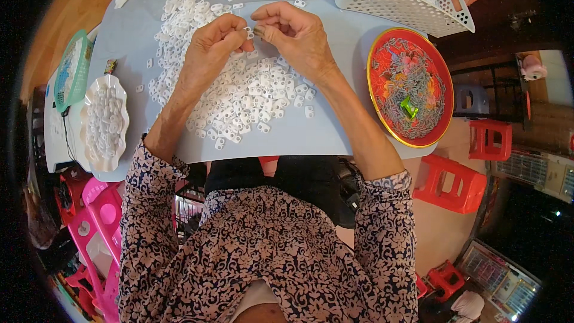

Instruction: Sorting and inspecting small white plastic components on a workspace table.

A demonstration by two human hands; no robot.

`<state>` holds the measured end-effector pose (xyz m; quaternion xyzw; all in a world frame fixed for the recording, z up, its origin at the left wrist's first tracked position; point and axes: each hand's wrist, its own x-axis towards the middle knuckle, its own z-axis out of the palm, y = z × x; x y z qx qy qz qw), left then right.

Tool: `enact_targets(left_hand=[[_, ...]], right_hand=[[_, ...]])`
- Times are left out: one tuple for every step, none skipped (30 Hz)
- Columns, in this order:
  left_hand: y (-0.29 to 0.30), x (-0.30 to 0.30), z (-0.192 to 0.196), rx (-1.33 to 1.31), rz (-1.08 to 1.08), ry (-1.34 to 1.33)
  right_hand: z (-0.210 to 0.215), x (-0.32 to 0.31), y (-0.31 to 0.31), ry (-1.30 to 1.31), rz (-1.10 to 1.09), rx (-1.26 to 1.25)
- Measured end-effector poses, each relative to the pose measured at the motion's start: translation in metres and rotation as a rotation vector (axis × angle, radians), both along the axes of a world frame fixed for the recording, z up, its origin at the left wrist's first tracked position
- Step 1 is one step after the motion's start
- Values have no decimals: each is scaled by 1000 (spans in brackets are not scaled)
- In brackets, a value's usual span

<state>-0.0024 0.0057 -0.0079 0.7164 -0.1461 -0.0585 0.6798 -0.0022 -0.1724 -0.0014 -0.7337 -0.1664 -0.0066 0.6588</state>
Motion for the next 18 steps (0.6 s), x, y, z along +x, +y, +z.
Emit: enact_targets(left_hand=[[0, 0, 0, 3, 2, -8], [0, 0, 0, 3, 4, -7], [0, 0, -1, 8, -1, -2], [0, 0, -2, 12, -6, 4], [0, 0, -3, 13, -4, 6], [0, 1, -5, 12, -15, -7], [0, 1, -6, 10, -25, -20], [-1, 1, -7, 10, -24, -18], [-1, 1, -7, 21, -30, -29], [-2, 1, -8, 32, -35, -40], [-2, 1, -7, 31, -35, -39], [-1, 0, -5, 5, -46, -39], [-1, 0, -4, -22, -57, -40], [-2, 0, -4, -23, -56, -39], [-1, 0, -4, -32, -68, -30], [-1, 0, -3, -42, -80, -22], [-1, 0, -3, -43, -78, -22], [-1, -1, -4, -60, -100, -32]], right_hand=[[1, 0, 0, 1, -10, -5], [1, -1, 1, 2, -9, -5], [1, -1, 1, 5, -12, 9], [2, -2, 1, 7, -14, 23], [2, -2, 1, 9, -13, 24], [1, -1, 0, -8, -10, -4], [1, -1, 0, -25, -7, -32], [1, -1, 0, -24, -6, -32], [0, -1, 0, -26, -4, -25], [-1, -1, 0, -28, -2, -17], [-2, -1, 0, -27, -1, -19], [-4, -1, -1, -17, 5, -18], [-5, 0, -2, -7, 12, -17], [-7, 0, -2, -7, 13, -18], [-8, 2, -3, 8, 11, 4], [-9, 2, -3, 22, 9, 26], [-9, 2, -3, 22, 11, 24], [-9, 2, -3, 30, 9, 40]])
